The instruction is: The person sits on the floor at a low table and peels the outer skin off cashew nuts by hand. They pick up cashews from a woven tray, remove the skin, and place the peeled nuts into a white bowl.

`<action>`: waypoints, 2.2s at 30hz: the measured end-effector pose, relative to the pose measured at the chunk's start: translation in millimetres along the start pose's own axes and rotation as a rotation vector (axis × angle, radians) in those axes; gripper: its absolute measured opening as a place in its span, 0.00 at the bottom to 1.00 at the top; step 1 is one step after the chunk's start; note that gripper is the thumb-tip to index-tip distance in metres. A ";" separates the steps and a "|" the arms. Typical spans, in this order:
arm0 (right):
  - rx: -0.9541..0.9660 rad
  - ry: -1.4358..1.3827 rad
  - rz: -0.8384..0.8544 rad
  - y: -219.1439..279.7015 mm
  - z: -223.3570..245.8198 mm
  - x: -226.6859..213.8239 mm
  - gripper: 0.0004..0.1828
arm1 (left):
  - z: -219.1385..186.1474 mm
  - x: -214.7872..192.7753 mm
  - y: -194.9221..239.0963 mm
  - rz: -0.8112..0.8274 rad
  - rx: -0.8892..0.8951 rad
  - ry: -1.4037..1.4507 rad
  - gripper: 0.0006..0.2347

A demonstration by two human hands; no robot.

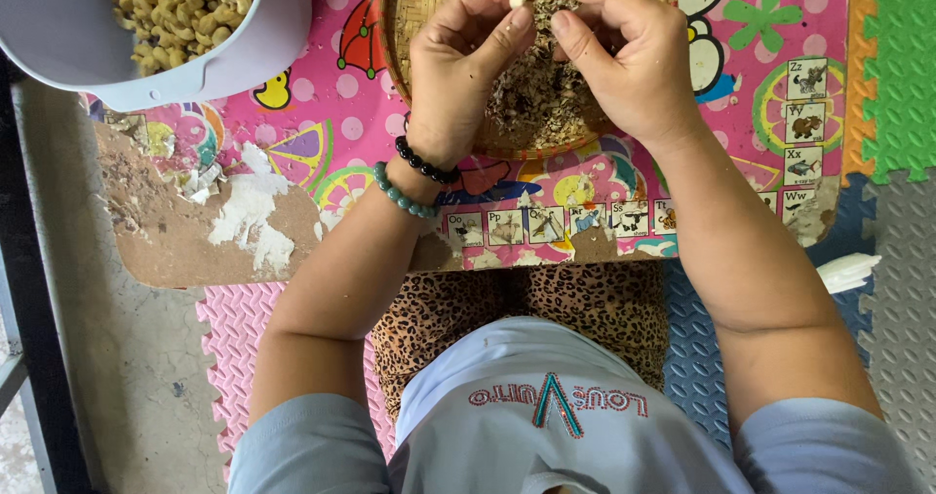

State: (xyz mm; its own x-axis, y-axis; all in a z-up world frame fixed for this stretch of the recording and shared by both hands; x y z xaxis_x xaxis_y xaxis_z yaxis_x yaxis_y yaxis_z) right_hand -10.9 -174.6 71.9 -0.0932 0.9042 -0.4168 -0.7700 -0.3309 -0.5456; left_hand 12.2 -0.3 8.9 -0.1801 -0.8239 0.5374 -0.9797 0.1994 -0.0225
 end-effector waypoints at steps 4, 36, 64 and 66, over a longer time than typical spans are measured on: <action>-0.020 0.013 0.005 -0.2 1.5 0.2 0.11 | 1.2 -1.2 1.3 0.030 0.016 -0.026 0.11; -0.275 0.279 0.007 -2.8 1.1 0.6 0.14 | 2.7 -2.9 0.1 0.032 0.043 -0.329 0.12; -0.270 0.545 0.044 0.9 -8.6 7.1 0.15 | -10.7 5.2 4.3 -0.027 -0.235 -0.148 0.15; -0.255 0.506 0.048 1.0 -7.8 6.6 0.15 | -15.1 8.0 7.3 -0.015 -0.263 -0.218 0.17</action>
State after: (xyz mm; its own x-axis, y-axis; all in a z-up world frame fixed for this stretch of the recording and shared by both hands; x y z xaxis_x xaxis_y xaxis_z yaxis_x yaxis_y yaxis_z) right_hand -7.4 -171.1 62.9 0.2381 0.6650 -0.7078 -0.5899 -0.4800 -0.6494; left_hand 5.0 2.6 25.8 -0.2082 -0.9163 0.3422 -0.9309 0.2930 0.2180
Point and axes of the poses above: each hand's wrist, its own y-axis away from the middle knuckle, its own x-axis out of the palm, z = x × y, the point moved 1 cm from there along -y, towards the middle knuckle, and after that the axes turned 10 degrees about -x, right-handed, at the moved point
